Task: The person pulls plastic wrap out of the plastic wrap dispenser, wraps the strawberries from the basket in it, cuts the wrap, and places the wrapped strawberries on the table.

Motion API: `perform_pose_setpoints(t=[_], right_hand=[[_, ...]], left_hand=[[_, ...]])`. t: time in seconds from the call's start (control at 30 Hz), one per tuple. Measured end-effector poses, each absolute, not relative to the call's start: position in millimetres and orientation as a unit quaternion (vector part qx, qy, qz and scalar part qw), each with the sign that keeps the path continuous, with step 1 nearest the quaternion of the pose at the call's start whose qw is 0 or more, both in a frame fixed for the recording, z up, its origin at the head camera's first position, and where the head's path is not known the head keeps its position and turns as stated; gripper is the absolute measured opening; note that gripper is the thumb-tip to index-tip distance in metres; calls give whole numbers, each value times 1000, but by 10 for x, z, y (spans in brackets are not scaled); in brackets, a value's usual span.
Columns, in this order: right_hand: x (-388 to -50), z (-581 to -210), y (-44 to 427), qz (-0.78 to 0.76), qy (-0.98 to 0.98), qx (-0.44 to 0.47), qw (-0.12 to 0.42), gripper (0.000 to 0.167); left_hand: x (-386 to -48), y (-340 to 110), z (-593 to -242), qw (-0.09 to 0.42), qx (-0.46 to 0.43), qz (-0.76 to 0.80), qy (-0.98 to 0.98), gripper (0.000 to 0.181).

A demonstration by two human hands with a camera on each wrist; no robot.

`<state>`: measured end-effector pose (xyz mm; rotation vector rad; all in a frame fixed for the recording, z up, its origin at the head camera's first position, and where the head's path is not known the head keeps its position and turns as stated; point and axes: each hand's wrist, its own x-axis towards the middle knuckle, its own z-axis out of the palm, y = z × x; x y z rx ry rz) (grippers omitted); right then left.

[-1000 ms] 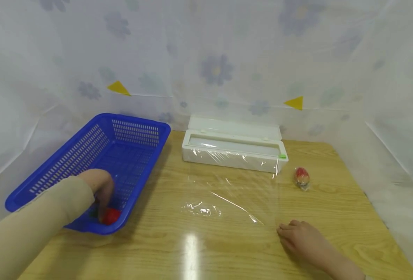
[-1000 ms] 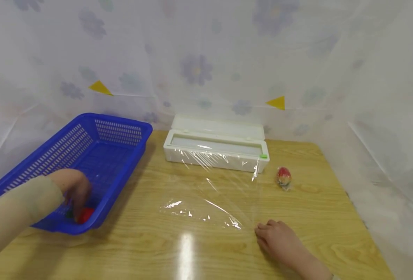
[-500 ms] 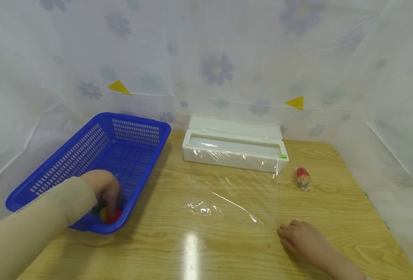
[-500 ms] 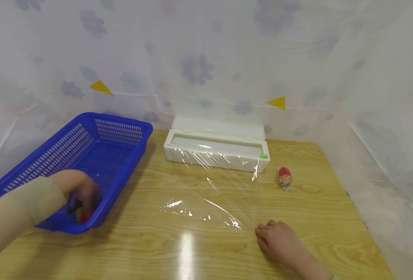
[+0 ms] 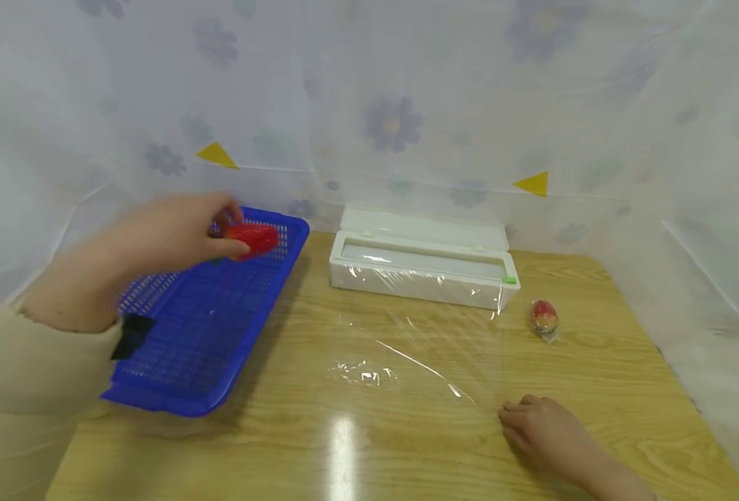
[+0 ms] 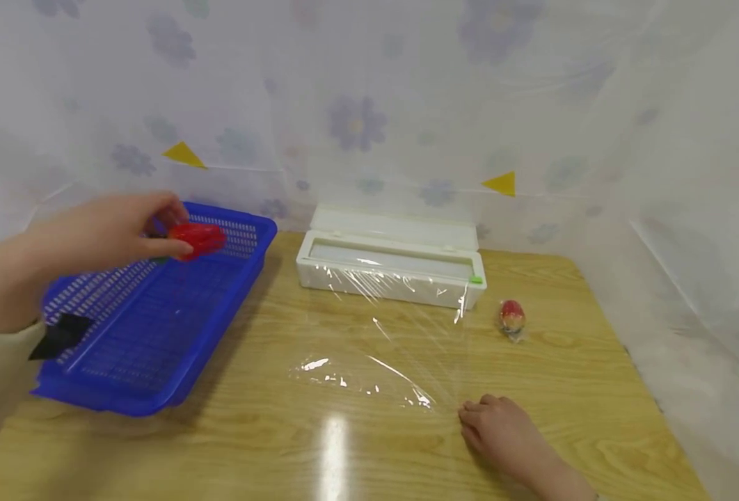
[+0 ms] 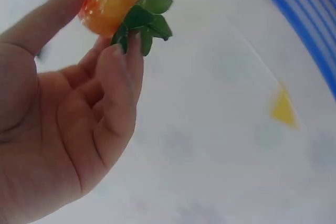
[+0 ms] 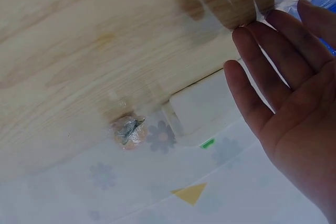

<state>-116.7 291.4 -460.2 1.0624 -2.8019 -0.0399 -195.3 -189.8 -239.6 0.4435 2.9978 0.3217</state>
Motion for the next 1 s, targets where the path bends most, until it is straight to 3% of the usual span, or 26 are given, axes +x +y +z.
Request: perform_pose_setpoints(t=[0.1, 0.23, 0.4, 0.6, 1.0], right_hand=[[-1163, -4590, 2908, -16, -935, 349, 65, 19], [-1176, -4576, 2905, -15, -936, 346, 63, 19], [-1184, -4586, 2884, -13, -934, 350, 68, 19], [-1173, -4610, 2853, -17, -932, 353, 78, 22], [-1160, -4610, 2843, -21, -933, 349, 83, 22]], left_hand=[[-1739, -1396, -2357, 24, 168, 104, 980, 35], [-1621, -762, -2590, 2, 217, 111, 970, 29], [-1821, -209, -3080, 49, 249, 173, 952, 28], [-2151, -48, -3550, 107, 218, 235, 941, 26], [-2398, -43, -3813, 153, 213, 254, 931, 24]])
